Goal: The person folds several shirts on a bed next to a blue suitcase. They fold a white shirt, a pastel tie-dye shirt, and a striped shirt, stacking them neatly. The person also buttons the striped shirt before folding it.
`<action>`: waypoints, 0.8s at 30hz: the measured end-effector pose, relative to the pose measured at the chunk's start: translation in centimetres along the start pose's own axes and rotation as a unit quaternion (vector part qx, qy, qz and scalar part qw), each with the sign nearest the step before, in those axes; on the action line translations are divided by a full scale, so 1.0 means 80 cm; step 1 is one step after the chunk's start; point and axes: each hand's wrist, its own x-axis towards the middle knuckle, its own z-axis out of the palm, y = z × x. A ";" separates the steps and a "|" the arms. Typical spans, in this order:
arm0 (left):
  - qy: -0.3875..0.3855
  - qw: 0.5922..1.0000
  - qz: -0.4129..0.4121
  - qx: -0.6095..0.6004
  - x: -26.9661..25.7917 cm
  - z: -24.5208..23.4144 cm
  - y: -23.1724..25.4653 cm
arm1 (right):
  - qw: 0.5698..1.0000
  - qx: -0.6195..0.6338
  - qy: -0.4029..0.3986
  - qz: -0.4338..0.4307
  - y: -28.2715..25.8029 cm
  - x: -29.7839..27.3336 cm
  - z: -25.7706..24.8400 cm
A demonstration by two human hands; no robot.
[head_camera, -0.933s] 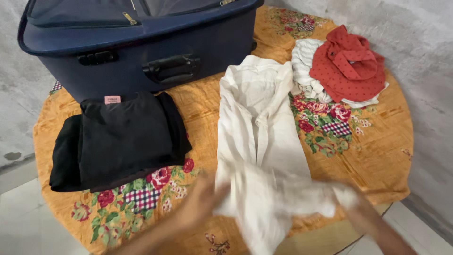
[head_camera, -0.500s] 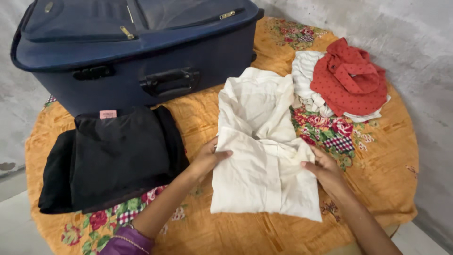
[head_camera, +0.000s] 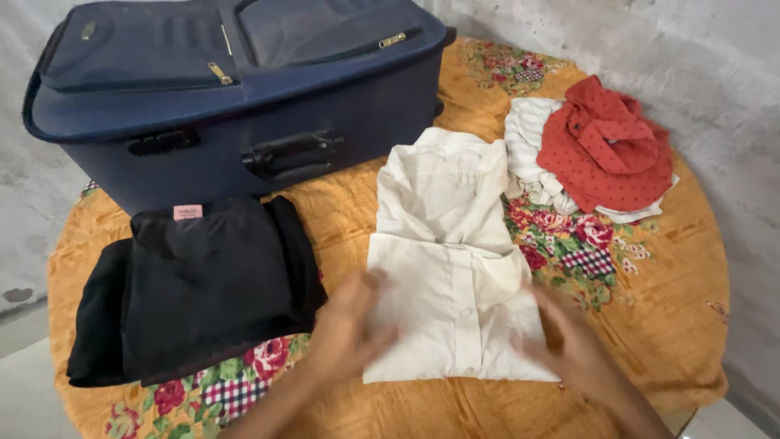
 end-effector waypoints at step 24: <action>-0.297 0.912 -0.027 -0.282 -0.058 -0.107 0.094 | 0.899 0.385 -0.024 0.207 -0.009 -0.073 -0.056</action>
